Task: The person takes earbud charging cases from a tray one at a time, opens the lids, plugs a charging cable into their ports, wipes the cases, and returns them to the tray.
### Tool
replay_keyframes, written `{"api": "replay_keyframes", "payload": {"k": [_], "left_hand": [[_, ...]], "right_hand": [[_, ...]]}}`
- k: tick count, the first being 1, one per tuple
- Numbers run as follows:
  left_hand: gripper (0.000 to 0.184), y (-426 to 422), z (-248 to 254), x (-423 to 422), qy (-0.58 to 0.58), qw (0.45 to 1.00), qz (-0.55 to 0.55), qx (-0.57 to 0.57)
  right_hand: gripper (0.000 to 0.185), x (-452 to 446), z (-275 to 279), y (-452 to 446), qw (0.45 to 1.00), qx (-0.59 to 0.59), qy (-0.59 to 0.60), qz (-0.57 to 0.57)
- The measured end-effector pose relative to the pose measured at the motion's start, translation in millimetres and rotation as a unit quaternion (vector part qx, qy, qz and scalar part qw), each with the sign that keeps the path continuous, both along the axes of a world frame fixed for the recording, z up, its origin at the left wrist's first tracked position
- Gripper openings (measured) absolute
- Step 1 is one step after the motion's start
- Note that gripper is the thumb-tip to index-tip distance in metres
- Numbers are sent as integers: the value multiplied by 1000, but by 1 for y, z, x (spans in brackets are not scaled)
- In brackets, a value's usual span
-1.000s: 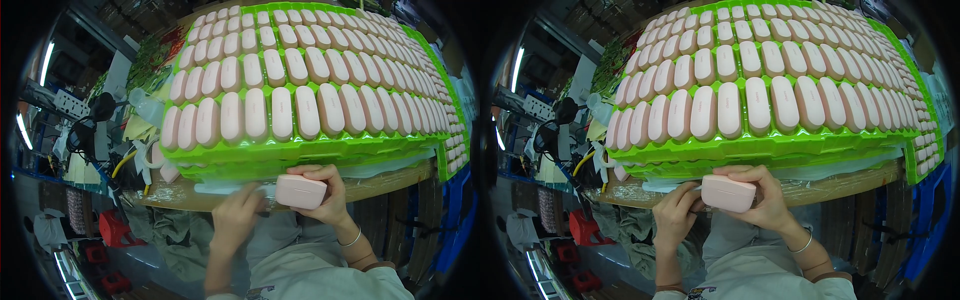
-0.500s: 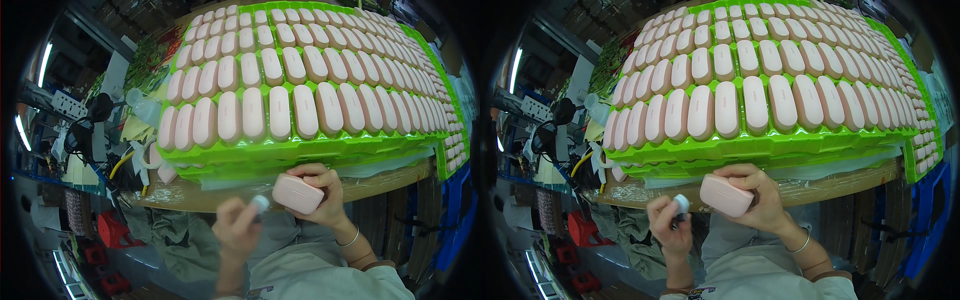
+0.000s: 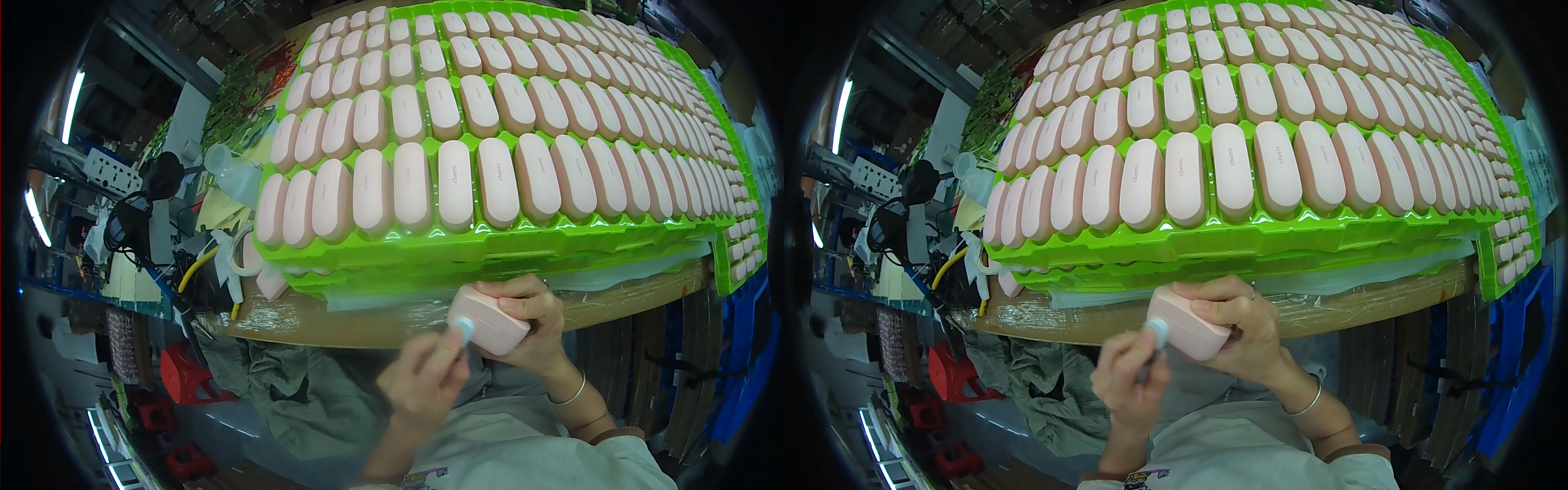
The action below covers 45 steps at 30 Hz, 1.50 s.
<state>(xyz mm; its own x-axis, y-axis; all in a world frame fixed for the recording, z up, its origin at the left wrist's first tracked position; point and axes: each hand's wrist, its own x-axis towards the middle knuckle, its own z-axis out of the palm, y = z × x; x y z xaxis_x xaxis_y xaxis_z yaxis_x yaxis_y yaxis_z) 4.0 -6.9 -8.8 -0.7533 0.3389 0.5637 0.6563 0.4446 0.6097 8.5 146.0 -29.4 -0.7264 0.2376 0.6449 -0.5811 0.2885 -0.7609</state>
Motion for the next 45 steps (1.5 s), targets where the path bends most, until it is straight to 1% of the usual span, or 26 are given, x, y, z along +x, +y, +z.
{"api": "replay_keyframes", "payload": {"k": [1,3,5,9,11,12,14,15,18,19,20,22,23,24,27,29,30,32,33,34,36,37,39,42,44,45], "left_hand": [[32,0,-2,-6,16,999,32,19],[33,0,1,-1,16,1000,12,6],[35,-2,3,3,0,1000,-25,-12],[33,-3,3,-6,11,1000,9,3],[31,-5,3,-4,8,999,-41,-13],[31,-5,3,-3,6,999,-42,-13],[31,-6,3,-5,29,999,9,-17],[31,-6,2,-8,30,999,9,-15],[30,-12,2,-17,28,995,58,-72],[30,-15,5,-24,-27,994,95,-52],[30,-15,5,-24,-23,994,95,-52],[31,-16,4,-18,31,998,48,-3],[36,-15,3,-18,58,996,62,10],[36,-13,4,-17,58,996,61,11],[33,-12,13,-3,42,998,38,-3],[35,-12,17,6,37,994,-63,-78],[35,-11,14,2,36,994,-62,-77],[35,-12,6,-10,47,996,-21,-73],[36,-11,8,-9,48,997,-1,-65],[36,-11,10,-7,48,997,-2,-65],[37,-10,12,-2,42,993,-73,-89],[38,-13,6,-9,38,995,-53,-73],[38,-13,9,-5,29,995,-54,-73],[37,-8,11,-5,21,996,-66,-61],[38,-7,14,-15,-16,998,12,-53],[40,-7,7,-8,-37,996,-9,-81]], "right_hand": [[49,-1,0,0,1000,8,5,5],[50,-3,0,-1,1000,16,14,11],[50,0,0,0,1000,-12,4,12],[51,-2,0,-2,1000,-6,4,9],[51,-1,-1,1,1000,15,-6,10],[51,0,-1,0,1000,14,-7,9],[51,-2,0,-2,1000,-20,7,20],[51,-3,0,-1,1000,-19,8,21],[52,0,0,0,1000,1,0,21],[52,1,1,-1,999,-24,1,35],[53,-2,2,-1,998,-48,5,48],[54,-2,2,-1,998,-42,2,44],[54,-2,2,0,999,-34,0,41],[54,-3,2,1,999,-33,1,40],[53,-3,0,1,998,-42,-2,44],[51,-3,-1,1,998,-47,-5,48],[51,-3,-1,1,998,-46,-6,48],[49,-3,1,1,1000,-4,-9,25],[49,-3,0,0,1000,-6,-9,23],[49,-3,-2,0,999,-24,-7,32],[49,-3,-2,1,998,-39,-6,45],[51,-3,-1,1,999,-22,-4,40],[52,-3,-2,0,999,-6,3,33],[54,0,-5,-1,998,-36,5,42],[54,-1,-4,-2,993,-76,21,93],[54,-2,-4,-2,993,-73,25,95]]}}
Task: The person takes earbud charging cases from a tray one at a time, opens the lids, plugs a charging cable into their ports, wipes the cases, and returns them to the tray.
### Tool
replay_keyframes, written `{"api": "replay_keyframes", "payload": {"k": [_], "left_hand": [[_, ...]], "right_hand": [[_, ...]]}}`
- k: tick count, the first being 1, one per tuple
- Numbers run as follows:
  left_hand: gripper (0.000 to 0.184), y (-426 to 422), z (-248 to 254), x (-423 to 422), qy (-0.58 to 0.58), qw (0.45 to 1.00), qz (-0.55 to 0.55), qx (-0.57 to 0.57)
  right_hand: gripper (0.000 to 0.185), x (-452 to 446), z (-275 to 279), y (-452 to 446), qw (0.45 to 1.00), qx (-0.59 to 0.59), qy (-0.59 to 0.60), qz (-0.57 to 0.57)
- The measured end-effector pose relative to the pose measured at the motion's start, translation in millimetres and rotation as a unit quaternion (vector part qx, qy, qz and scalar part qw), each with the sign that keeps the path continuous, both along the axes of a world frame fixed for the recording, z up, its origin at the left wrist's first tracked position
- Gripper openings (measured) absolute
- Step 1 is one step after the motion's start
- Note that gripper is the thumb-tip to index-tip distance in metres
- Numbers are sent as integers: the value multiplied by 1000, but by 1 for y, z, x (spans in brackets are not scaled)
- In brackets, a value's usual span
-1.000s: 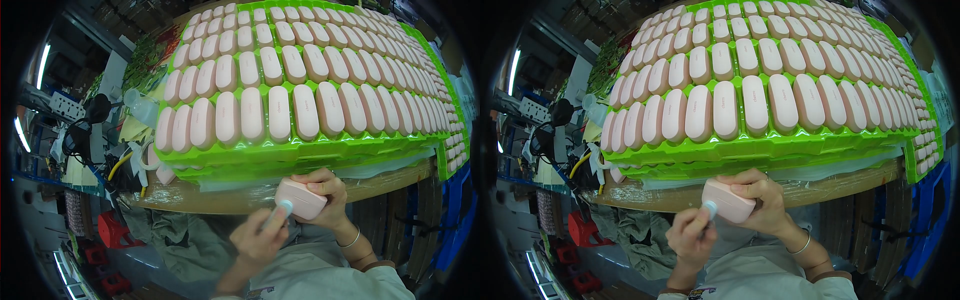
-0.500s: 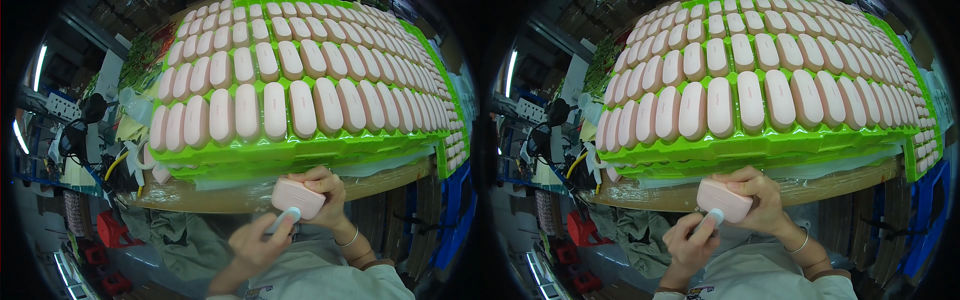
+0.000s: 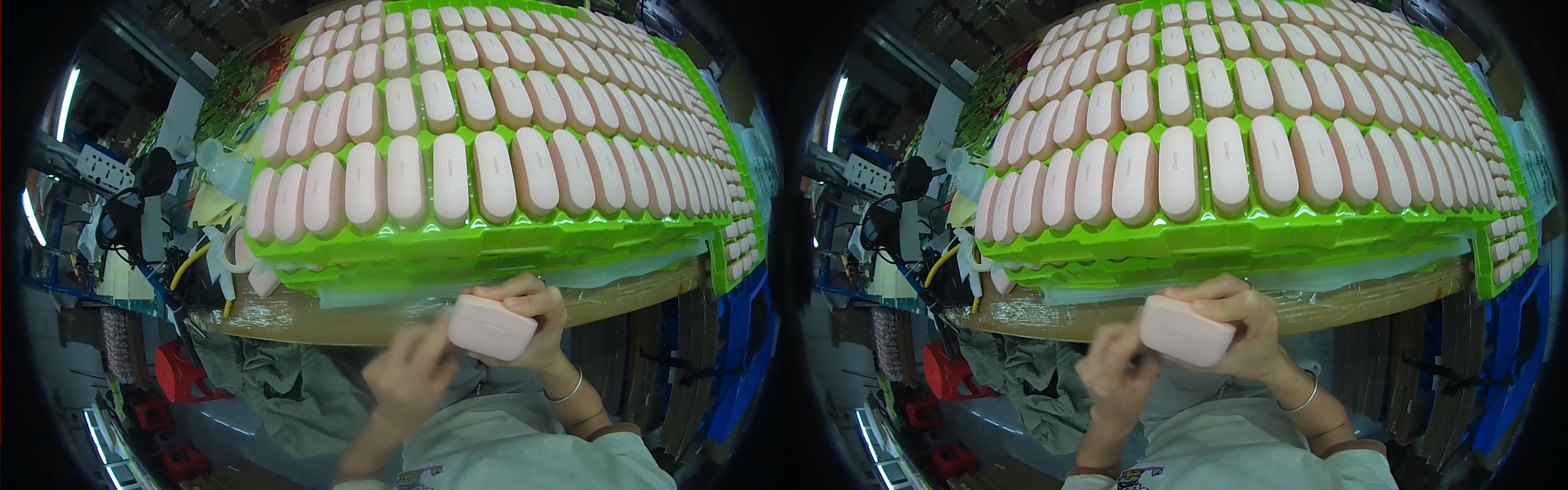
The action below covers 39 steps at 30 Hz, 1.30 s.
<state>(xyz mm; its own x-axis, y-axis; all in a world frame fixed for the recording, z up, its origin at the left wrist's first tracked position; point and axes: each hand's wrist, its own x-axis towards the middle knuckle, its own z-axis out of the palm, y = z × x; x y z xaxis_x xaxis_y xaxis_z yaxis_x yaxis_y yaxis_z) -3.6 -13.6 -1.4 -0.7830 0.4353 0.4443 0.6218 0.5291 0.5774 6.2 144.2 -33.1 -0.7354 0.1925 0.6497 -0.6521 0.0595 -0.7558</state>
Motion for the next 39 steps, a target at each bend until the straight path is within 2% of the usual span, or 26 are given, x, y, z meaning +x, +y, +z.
{"api": "replay_keyframes", "payload": {"k": [3,4,5,7,9,11,13,15,21,23,24,26,27,29,30,32,34,36,37,39], "left_hand": [[41,0,-6,1,-4,1000,1,7],[41,-3,-3,-6,-2,999,52,5],[41,-8,-3,-12,-2,999,49,5],[42,-19,-3,-23,76,995,58,-21],[37,-28,5,-30,77,995,41,-54],[31,-31,9,-42,217,966,-21,-135],[29,-30,8,-45,223,966,-39,-125],[31,-24,5,-48,234,952,-108,-162],[38,-19,-17,-49,183,968,-97,-143],[38,-21,-18,-45,150,983,-54,-92],[38,-21,-17,-44,150,983,-54,-93],[36,-22,-13,-43,104,994,-21,-1],[36,-23,-15,-46,103,995,-20,-4],[32,-24,-20,-54,93,990,-68,-75],[31,-26,-19,-53,96,989,-74,-79],[31,-29,-16,-54,100,988,-82,-83],[32,-31,-16,-53,106,986,-91,-87],[44,-31,-17,-47,56,996,-57,23],[44,-30,-16,-42,55,997,-57,22],[59,-29,-13,-32,-50,992,-62,97]], "right_hand": [[54,3,-1,0,999,-40,-18,-10],[54,3,-1,1,999,-32,-20,-7],[55,1,0,2,1000,-23,-17,-3],[55,0,3,2,999,-30,-23,2],[55,0,4,2,999,-37,-27,9],[52,-2,4,2,997,-66,-31,33],[52,-2,6,3,996,-68,-34,43],[52,-3,7,5,996,-68,-35,54],[56,6,10,10,997,-30,-32,63],[61,12,9,13,992,58,-107,37],[61,11,10,14,992,57,-106,38],[68,5,16,15,987,140,-72,20],[68,6,15,12,988,138,-72,22],[62,8,13,6,982,-21,-161,93],[62,7,13,4,982,-22,-160,95],[54,6,11,1,979,-103,-134,115],[51,5,10,2,978,-99,-135,122],[49,5,10,3,978,-95,-135,129],[50,5,11,3,980,-74,-137,123],[50,6,12,4,982,-52,-139,118]]}}
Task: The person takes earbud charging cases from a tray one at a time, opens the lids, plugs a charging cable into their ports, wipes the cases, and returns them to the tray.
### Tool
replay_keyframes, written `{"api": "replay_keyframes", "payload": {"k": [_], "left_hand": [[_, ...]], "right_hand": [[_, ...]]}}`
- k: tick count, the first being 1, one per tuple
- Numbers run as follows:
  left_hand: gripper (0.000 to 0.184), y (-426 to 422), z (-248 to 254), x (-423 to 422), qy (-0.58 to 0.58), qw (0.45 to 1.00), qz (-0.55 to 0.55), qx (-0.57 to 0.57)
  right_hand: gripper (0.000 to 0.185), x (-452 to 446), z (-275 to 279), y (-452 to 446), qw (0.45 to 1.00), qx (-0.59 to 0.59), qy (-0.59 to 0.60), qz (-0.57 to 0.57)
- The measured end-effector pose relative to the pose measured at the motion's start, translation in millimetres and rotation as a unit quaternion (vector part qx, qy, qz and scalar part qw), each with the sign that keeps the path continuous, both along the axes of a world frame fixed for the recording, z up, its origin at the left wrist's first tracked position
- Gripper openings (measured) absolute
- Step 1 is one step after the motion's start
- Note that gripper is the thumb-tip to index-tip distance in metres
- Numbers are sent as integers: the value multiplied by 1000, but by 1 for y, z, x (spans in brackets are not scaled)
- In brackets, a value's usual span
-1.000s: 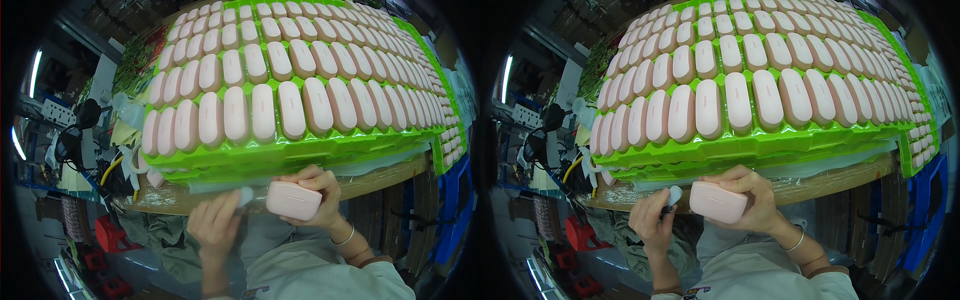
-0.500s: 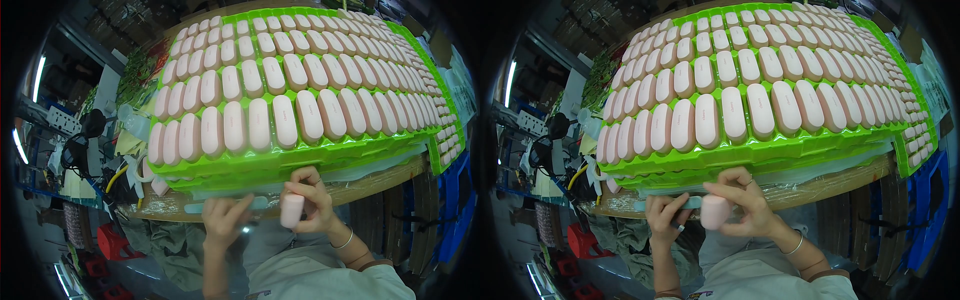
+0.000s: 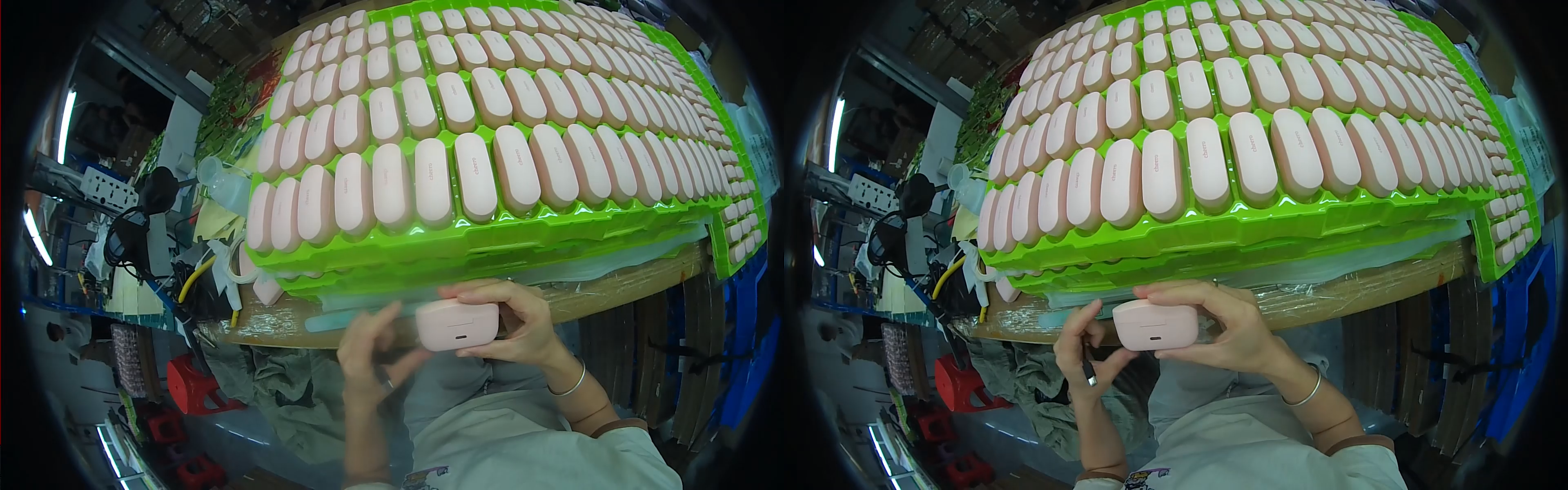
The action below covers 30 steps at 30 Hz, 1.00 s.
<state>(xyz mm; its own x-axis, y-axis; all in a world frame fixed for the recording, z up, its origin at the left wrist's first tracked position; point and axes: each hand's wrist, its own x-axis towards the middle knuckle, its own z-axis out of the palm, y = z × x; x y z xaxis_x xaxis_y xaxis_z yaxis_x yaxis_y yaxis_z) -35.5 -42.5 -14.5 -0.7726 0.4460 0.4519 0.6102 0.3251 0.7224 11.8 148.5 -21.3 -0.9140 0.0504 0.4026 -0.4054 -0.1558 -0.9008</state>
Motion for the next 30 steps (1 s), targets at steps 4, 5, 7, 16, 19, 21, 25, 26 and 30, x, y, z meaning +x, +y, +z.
{"api": "replay_keyframes", "payload": {"k": [4,5,7,16,19,21,25,26,30], "left_hand": [[66,19,-14,3,-38,995,-49,84],[64,20,-17,2,-50,993,-52,95],[59,24,-14,1,-79,987,-55,128],[45,28,-17,0,-196,955,-48,215],[44,26,-15,1,-206,953,-57,215],[44,25,-14,2,-222,949,-65,215],[52,33,0,10,-239,945,-41,219],[53,37,2,11,-206,955,-30,213],[56,39,3,14,-173,975,24,135]], "right_hand": [[51,1,1,2,1000,22,-12,9],[52,0,2,3,999,32,-13,13],[53,0,1,1,1000,9,-12,10],[56,1,-2,4,997,53,-57,-2],[55,1,-2,3,997,39,-66,-7],[55,3,-2,2,997,29,-70,-2],[64,3,-2,-4,994,48,-90,-37],[59,3,-3,-5,993,78,-72,-60],[58,4,-7,-8,992,97,-47,-61]]}}
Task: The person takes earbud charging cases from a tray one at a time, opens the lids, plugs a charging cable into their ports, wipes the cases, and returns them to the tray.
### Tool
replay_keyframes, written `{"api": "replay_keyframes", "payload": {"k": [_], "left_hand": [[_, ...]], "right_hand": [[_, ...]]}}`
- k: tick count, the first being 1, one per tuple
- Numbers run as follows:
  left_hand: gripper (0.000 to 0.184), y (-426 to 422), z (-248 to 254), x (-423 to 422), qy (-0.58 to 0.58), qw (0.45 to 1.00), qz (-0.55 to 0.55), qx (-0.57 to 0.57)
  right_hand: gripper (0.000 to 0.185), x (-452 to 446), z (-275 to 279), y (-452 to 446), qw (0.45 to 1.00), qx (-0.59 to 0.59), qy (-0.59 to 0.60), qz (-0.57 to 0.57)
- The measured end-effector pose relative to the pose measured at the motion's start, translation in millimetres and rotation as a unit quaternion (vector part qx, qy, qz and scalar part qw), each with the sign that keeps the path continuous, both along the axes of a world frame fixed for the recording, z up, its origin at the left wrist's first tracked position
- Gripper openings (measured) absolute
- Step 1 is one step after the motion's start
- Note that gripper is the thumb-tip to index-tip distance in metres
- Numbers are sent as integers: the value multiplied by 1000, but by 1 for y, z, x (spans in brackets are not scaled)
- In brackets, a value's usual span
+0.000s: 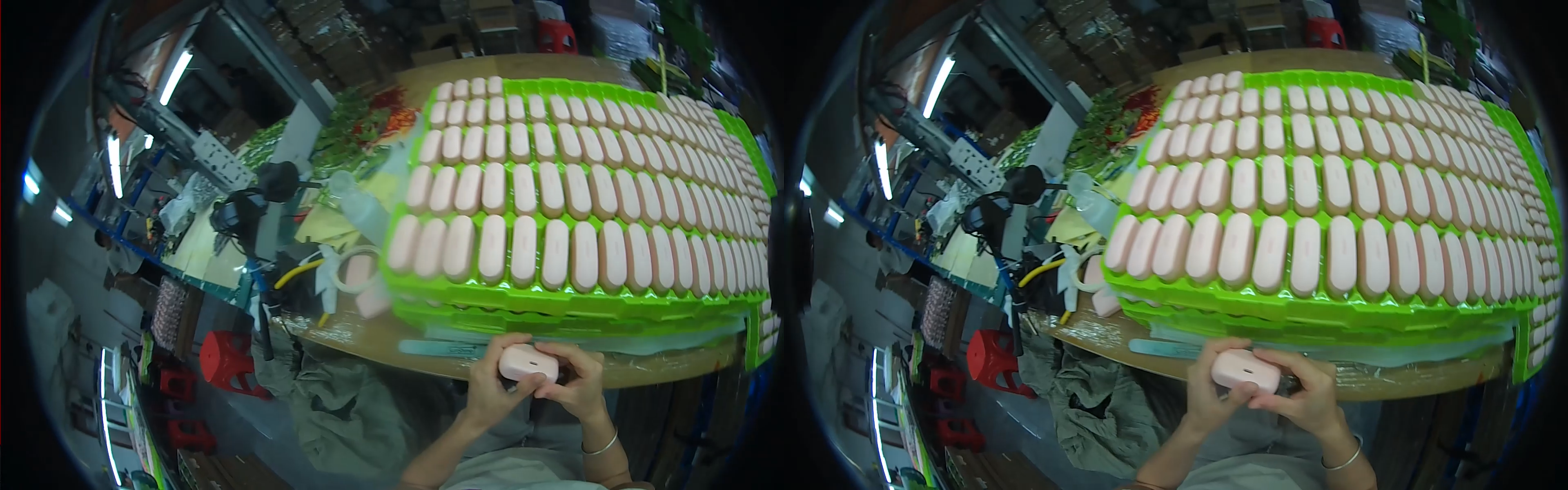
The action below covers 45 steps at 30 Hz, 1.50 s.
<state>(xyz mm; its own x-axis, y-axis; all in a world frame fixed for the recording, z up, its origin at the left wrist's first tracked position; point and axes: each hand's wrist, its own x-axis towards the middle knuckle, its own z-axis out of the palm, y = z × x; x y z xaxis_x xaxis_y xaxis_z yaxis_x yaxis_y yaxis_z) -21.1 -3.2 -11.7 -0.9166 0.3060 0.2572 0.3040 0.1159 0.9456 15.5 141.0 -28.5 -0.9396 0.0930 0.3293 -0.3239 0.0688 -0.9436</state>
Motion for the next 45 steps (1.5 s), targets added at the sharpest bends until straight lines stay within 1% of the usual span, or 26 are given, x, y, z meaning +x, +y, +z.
{"api": "replay_keyframes", "payload": {"k": [2,3,7,9,10,12,16,18,19,20,21,22,24,25,27,28,29,31,32,34,35,39,41,42,44,45], "left_hand": [[49,1,-2,0,-23,999,-4,34],[47,2,-3,-1,12,999,-3,39],[49,0,-8,0,4,998,-9,69],[53,-2,-9,-1,-44,993,-6,110],[53,-3,-7,-2,-39,993,-1,110],[45,-6,-2,-3,-55,986,-53,148],[42,-6,0,3,-95,983,-80,135],[43,-5,0,4,-75,978,-41,188],[43,-6,3,5,-75,978,-41,191],[42,-8,8,4,16,995,-9,97],[41,-10,12,4,106,994,23,1],[41,-10,15,4,105,994,23,2],[46,-11,18,3,293,937,41,-183],[47,-5,10,-1,340,927,44,-148],[46,-4,15,-1,342,926,24,-161],[45,-4,17,-1,343,923,6,-177],[45,-6,15,-2,341,924,-1,-172],[43,-12,11,-5,290,950,-2,-117],[43,-15,11,-6,287,951,-9,-113],[40,-18,11,-9,147,985,-27,-87],[33,-18,11,-8,88,994,-42,-58],[22,-19,3,-8,40,997,-72,-5],[14,-19,-7,-9,-37,992,-65,102],[14,-20,-8,-11,-38,992,-65,102],[15,-21,-10,-14,-110,989,-77,67],[18,-20,-7,-14,-95,989,-77,80]], "right_hand": [[58,1,3,0,998,-44,-38,0],[56,2,3,0,997,-61,-47,7],[53,1,5,-1,997,-73,-37,13],[48,2,4,0,995,-89,-44,16],[48,2,6,-1,995,-89,-41,22],[44,1,9,-3,993,-113,-22,15],[44,1,6,-1,993,-106,-40,34],[46,-3,-1,-3,999,-30,-2,14],[46,-4,3,-2,1000,-28,-1,14],[46,-8,10,-2,998,31,43,16],[45,-10,15,-3,992,90,88,18],[45,-10,17,-4,992,91,87,18],[40,-9,19,-6,990,113,76,23],[40,-8,20,-7,990,115,74,20],[37,-5,22,-7,991,126,-37,10],[37,-5,21,-6,991,128,-41,3],[36,-5,19,-5,995,91,-29,-9],[35,-8,18,-2,999,19,19,-22],[35,-7,16,1,999,21,16,-30],[37,-7,12,5,999,32,27,18],[38,-8,15,3,999,16,30,21],[43,-3,11,3,999,29,11,29],[54,1,7,-1,994,-88,-54,31],[54,3,4,-2,994,-88,-55,29],[66,4,-5,-1,994,-103,7,41],[66,4,-6,-1,994,-103,4,37]]}}
